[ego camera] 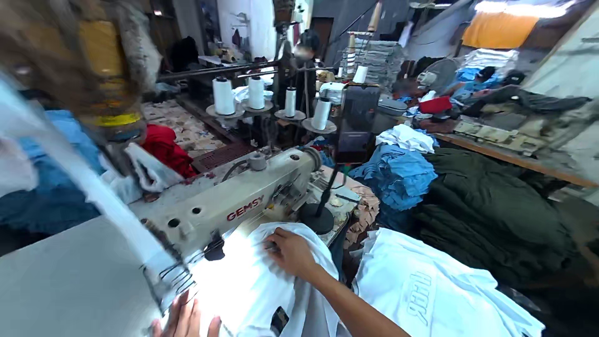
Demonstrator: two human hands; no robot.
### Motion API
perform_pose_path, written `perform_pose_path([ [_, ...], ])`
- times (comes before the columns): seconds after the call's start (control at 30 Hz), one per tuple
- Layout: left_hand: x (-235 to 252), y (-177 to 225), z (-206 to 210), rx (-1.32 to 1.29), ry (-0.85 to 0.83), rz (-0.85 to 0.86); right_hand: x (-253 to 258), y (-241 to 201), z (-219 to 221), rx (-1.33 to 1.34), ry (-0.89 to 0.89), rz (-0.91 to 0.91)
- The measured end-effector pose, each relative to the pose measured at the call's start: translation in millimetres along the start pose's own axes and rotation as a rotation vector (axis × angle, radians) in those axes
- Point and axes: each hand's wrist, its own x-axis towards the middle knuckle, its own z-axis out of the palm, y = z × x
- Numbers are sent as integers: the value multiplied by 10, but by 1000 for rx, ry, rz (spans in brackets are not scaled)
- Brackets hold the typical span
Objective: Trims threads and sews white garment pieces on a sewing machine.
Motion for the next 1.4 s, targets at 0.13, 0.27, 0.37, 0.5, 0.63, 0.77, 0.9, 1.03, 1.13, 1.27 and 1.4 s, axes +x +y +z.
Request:
perform_pose_path([
  [0.13, -45, 2, 64, 16, 132, -31, -29, -464, -166, -77, -172, 115],
  [0.27, -66, -29, 58, -35, 156, -62, -299, -1108, 57, 128, -72, -163],
  [0.37, -70, -68, 49, -59, 177, -36, -397, -1492, 279, 229, -236, -220],
  [0.5, -23, -136, -33, -71, 128, -26, -369, -1661, 534, 8, -128, -226],
  [0.63, 95, -210, -52, -49, 100, -44, -221, -1749, 582, -167, -153, -232],
  [0.77, 204, -222, -93, -38, 41, -100, -125, -1754, 604, -205, -213, -247],
  [0.9, 203, -200, -113, -37, 16, -112, -145, -1721, 605, -196, -180, -267],
  [1.03, 273, -248, -174, -26, -65, -103, -139, -1717, 591, -170, -198, -264],
  [1.13, 410, -391, -116, 7, -19, -65, -206, -1679, 547, -128, -211, -264],
  [1.27, 629, -615, -119, -67, -55, -53, -287, -1618, 551, -89, -144, -307],
  [1.4, 766, -768, -119, -62, -31, -39, -200, -1669, 488, -63, -250, -269],
])
